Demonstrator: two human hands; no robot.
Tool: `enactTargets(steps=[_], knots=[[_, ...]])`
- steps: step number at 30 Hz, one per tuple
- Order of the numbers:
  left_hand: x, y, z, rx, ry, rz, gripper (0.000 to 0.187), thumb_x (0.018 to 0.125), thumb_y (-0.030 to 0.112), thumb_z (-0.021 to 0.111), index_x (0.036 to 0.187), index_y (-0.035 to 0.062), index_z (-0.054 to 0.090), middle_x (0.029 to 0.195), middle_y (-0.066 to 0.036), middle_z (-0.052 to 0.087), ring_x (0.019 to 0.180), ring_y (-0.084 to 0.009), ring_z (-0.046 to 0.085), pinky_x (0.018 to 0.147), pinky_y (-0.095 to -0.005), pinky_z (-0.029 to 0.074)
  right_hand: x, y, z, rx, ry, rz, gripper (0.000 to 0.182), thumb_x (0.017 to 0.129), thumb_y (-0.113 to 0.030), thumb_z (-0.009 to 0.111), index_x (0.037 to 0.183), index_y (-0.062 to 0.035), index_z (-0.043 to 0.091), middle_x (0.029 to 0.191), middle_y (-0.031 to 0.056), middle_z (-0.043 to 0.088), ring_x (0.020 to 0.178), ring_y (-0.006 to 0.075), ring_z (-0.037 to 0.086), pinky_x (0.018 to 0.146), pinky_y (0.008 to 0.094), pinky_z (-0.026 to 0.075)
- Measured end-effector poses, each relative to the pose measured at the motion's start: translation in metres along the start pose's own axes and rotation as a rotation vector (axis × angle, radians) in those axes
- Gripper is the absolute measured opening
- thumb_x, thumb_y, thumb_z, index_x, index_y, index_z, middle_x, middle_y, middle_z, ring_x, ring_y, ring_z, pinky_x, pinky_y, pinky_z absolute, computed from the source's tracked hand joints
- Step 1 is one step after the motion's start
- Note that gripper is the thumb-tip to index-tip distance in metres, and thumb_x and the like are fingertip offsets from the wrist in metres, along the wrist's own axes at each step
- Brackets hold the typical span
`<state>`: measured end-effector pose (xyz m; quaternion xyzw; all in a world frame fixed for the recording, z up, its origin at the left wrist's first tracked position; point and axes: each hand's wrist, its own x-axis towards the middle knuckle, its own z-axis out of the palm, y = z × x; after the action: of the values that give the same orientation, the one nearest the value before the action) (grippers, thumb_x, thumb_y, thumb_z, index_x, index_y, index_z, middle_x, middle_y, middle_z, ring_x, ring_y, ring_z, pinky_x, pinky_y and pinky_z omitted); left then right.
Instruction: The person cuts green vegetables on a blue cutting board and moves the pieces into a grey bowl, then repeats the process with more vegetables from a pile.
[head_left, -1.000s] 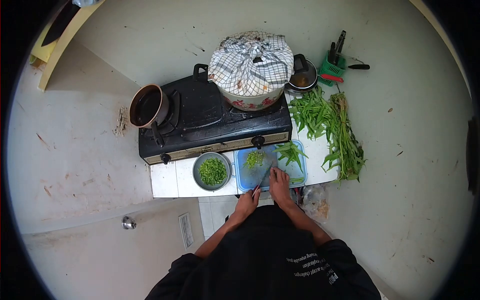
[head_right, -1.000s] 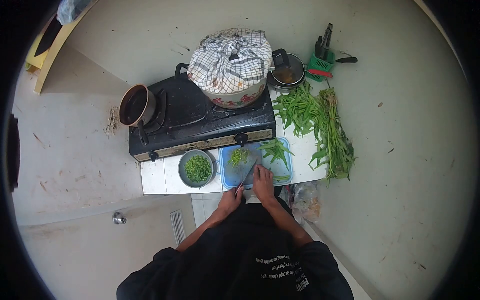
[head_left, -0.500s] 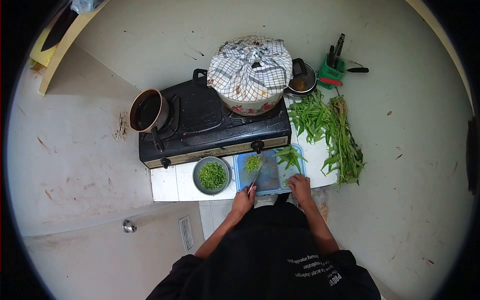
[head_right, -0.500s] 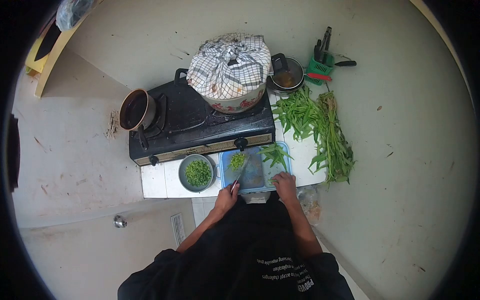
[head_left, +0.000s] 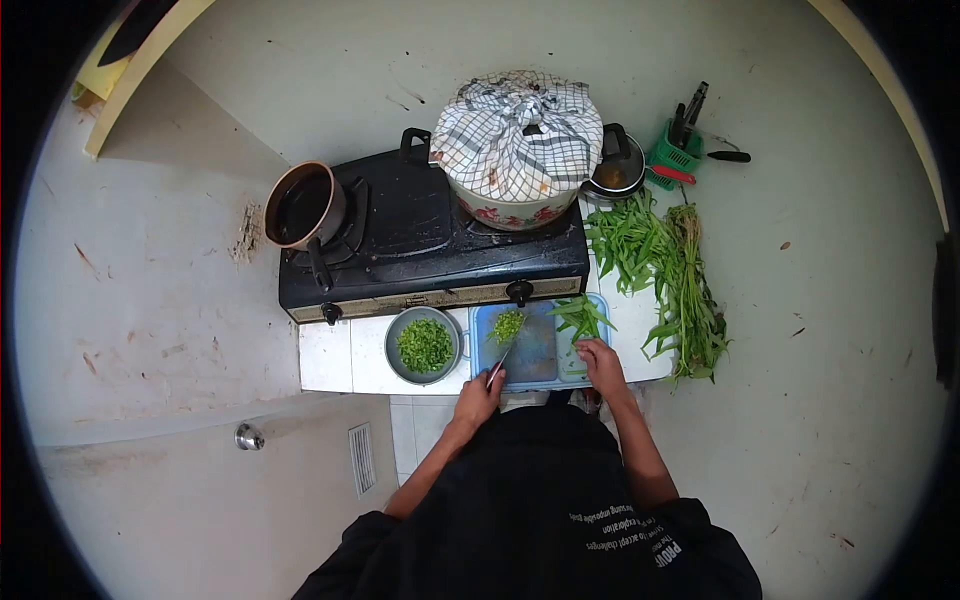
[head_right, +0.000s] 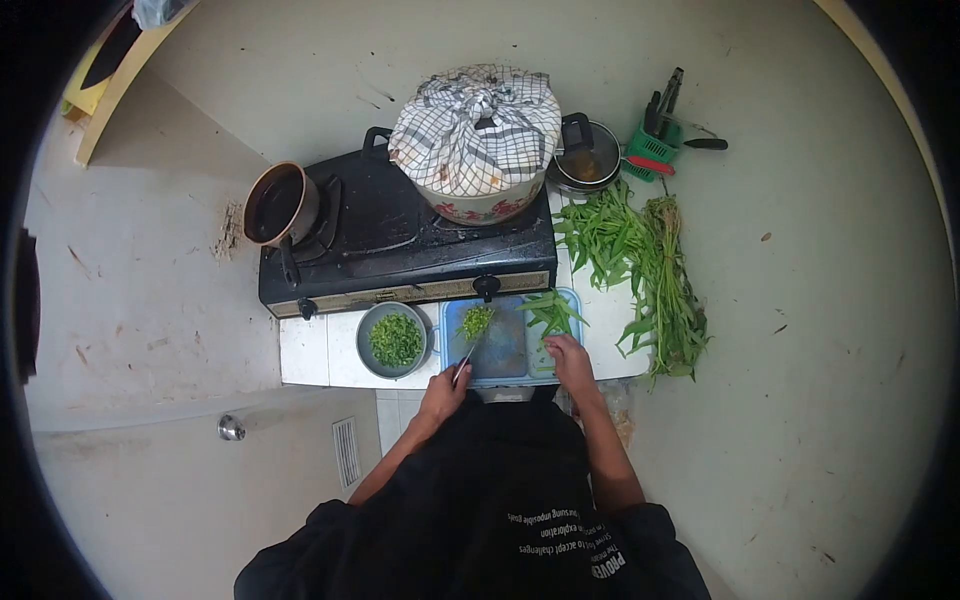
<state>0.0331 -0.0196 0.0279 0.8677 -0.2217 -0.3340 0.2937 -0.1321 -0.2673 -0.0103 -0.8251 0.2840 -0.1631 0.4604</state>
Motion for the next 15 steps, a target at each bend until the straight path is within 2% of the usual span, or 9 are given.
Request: enactTargets(steps=[2,5,8,11,15], knots=[[-0.001,-0.003,-0.001,-0.012,0.014,0.007,0.052,0.102,0.048,0.051,0.103,-0.0017,0.065,0.085,-0.032,0.068,0.087,-0.0508,0.066,0.078,-0.0552,0.052,0.008,-0.011,-0.011,-0.077,-0.114,-0.069,0.017,0.084,0.002,0.069,0.100,-0.0016,0.071,0.093,0.0126,0.070,0.082,0.0313,0.070,0.072,0.0368,0.055],[-0.002,-0.008,0.000,-0.030,0.024,0.008,0.052,0.102,0.048,0.051,0.100,-0.0018,0.065,0.084,-0.031,0.068,0.086,-0.0508,0.066,0.077,-0.0551,0.052,0.006,-0.005,-0.018,-0.226,-0.377,-0.048,0.019,0.082,-0.004,0.071,0.101,-0.0051,0.072,0.094,0.0089,0.069,0.087,0.0298,0.069,0.075,0.0406,0.053],[-0.004,-0.006,-0.003,-0.017,0.001,-0.017,0.051,0.102,0.047,0.052,0.098,-0.0020,0.065,0.082,-0.030,0.068,0.085,-0.0505,0.066,0.076,-0.0550,0.051,-0.002,-0.007,-0.018,-0.421,-0.418,-0.127,0.017,0.082,-0.010,0.072,0.099,-0.0097,0.072,0.096,0.0056,0.068,0.096,0.0277,0.066,0.082,0.0425,0.047],[-0.005,-0.004,-0.007,-0.025,0.015,-0.020,0.051,0.101,0.046,0.053,0.096,-0.0026,0.065,0.081,-0.031,0.067,0.084,-0.0503,0.066,0.075,-0.0550,0.051,-0.009,-0.007,-0.014,-0.431,-0.365,-0.092,0.013,0.082,-0.012,0.071,0.095,-0.0116,0.072,0.097,0.0049,0.068,0.102,0.0276,0.062,0.087,0.0421,0.041],[-0.003,-0.006,-0.005,-0.040,-0.005,-0.019,0.051,0.101,0.046,0.054,0.096,-0.0032,0.064,0.081,-0.031,0.067,0.084,-0.0504,0.066,0.076,-0.0551,0.051,-0.016,0.000,-0.008,-0.499,-0.334,-0.116,0.012,0.084,-0.011,0.068,0.096,-0.0095,0.069,0.100,0.0077,0.067,0.100,0.0299,0.062,0.089,0.0423,0.041]])
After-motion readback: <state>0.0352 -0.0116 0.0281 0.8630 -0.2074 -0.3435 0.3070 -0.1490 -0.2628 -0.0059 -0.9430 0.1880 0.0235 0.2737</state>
